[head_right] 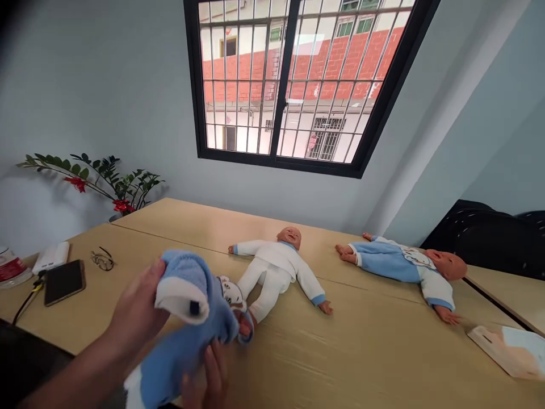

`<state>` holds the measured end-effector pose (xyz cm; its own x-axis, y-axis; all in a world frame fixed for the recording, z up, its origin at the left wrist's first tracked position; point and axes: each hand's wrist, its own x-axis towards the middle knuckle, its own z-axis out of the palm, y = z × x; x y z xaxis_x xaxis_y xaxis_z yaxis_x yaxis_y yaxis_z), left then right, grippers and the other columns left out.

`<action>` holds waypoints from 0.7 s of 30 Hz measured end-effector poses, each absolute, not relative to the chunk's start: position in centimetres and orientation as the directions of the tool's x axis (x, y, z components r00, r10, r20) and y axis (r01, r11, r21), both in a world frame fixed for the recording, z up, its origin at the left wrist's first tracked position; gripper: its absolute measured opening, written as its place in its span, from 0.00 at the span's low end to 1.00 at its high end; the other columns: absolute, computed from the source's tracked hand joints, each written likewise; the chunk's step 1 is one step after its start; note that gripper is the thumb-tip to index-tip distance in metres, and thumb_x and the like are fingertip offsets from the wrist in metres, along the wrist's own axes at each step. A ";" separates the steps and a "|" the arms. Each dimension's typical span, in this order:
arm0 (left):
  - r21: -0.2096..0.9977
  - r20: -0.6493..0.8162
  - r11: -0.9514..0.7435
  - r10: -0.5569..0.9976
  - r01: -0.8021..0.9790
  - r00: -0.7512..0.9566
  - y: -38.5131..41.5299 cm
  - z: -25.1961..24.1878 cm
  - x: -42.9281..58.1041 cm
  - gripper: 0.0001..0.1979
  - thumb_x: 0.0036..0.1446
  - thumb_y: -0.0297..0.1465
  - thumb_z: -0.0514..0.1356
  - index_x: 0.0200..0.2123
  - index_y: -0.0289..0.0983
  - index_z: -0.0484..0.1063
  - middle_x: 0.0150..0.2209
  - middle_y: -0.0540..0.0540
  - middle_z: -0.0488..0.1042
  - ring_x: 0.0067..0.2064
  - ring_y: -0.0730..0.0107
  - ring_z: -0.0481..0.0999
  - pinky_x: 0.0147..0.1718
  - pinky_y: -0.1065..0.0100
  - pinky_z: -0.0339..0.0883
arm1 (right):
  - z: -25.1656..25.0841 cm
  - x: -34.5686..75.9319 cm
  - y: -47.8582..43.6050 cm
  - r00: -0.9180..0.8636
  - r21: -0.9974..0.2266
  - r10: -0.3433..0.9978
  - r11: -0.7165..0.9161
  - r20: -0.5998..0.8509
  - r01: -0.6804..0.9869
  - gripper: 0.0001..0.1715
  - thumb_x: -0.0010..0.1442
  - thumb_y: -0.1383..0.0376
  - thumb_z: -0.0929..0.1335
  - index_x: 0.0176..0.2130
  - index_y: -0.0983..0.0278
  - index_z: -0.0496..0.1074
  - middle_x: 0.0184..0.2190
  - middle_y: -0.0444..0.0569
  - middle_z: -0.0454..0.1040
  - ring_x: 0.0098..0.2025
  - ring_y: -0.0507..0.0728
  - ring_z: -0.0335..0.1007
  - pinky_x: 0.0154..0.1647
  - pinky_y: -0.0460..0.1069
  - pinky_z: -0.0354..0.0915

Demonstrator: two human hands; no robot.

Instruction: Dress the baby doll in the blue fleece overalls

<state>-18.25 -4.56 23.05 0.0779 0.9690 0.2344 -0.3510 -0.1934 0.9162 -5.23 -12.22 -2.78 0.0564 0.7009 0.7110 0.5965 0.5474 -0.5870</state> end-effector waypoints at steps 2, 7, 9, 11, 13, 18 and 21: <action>0.873 0.251 -0.188 0.964 -0.450 0.084 -5.0 24.0 -17.4 0.27 0.53 0.55 0.68 0.26 0.36 0.71 0.21 0.53 0.68 0.23 0.75 0.66 0.23 0.74 0.65 | -1.5 -6.6 -12.1 0.117 -0.505 0.608 0.520 0.785 0.689 0.33 0.58 0.54 0.72 0.62 0.47 0.69 0.65 0.54 0.65 0.69 0.79 0.57 0.58 0.76 0.67; 0.800 0.320 -0.178 0.935 -0.573 0.156 -2.9 26.2 -17.5 0.20 0.58 0.47 0.67 0.28 0.36 0.72 0.23 0.52 0.70 0.23 0.75 0.68 0.23 0.73 0.65 | 9.8 -0.1 -10.1 0.131 -0.402 0.446 0.594 0.885 0.697 0.11 0.61 0.58 0.70 0.44 0.57 0.76 0.55 0.56 0.72 0.56 0.70 0.71 0.55 0.65 0.71; 0.782 0.299 -0.156 0.943 -0.604 0.144 0.1 27.2 -17.8 0.16 0.59 0.40 0.66 0.27 0.36 0.69 0.23 0.53 0.68 0.23 0.76 0.67 0.23 0.74 0.64 | 14.8 4.3 -8.4 0.321 -0.624 0.550 0.551 0.771 0.555 0.13 0.66 0.55 0.65 0.43 0.60 0.75 0.44 0.54 0.76 0.46 0.64 0.74 0.46 0.59 0.74; 0.793 0.254 -0.088 0.947 -0.603 0.195 3.9 28.2 -17.5 0.13 0.58 0.36 0.64 0.26 0.36 0.67 0.22 0.54 0.67 0.23 0.77 0.67 0.23 0.75 0.65 | 19.0 8.5 -5.8 0.449 -0.801 0.678 0.385 0.582 0.458 0.18 0.65 0.52 0.66 0.41 0.63 0.75 0.36 0.52 0.77 0.40 0.62 0.74 0.42 0.56 0.72; 0.861 0.181 0.056 0.895 -0.505 0.408 7.5 29.2 -16.7 0.13 0.58 0.35 0.63 0.26 0.36 0.67 0.21 0.54 0.65 0.21 0.77 0.64 0.23 0.74 0.66 | 22.4 12.1 -3.0 0.477 -0.854 0.736 0.268 0.481 0.446 0.22 0.62 0.48 0.68 0.38 0.65 0.76 0.32 0.50 0.77 0.38 0.61 0.72 0.38 0.53 0.70; 0.906 0.183 0.038 0.863 -0.422 0.471 11.4 31.8 -14.1 0.13 0.60 0.36 0.62 0.26 0.36 0.67 0.23 0.53 0.65 0.22 0.78 0.63 0.25 0.74 0.66 | 28.4 17.6 -0.3 0.472 -0.788 0.660 0.321 0.584 0.526 0.23 0.58 0.47 0.70 0.35 0.66 0.75 0.29 0.46 0.75 0.35 0.57 0.69 0.37 0.51 0.68; 0.921 0.287 -0.119 0.851 -0.371 0.440 10.1 31.4 -14.9 0.15 0.60 0.39 0.64 0.27 0.36 0.69 0.26 0.51 0.68 0.27 0.74 0.68 0.27 0.73 0.65 | 29.3 18.3 -3.7 0.343 -0.640 0.589 0.419 0.732 0.644 0.17 0.60 0.52 0.70 0.38 0.63 0.76 0.35 0.49 0.77 0.39 0.58 0.72 0.42 0.53 0.70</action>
<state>-14.86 10.06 31.44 0.4396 0.8512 0.2866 -0.3710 -0.1185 0.9211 18.32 -3.75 29.34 0.3433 0.5887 0.7318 0.6443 0.4193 -0.6396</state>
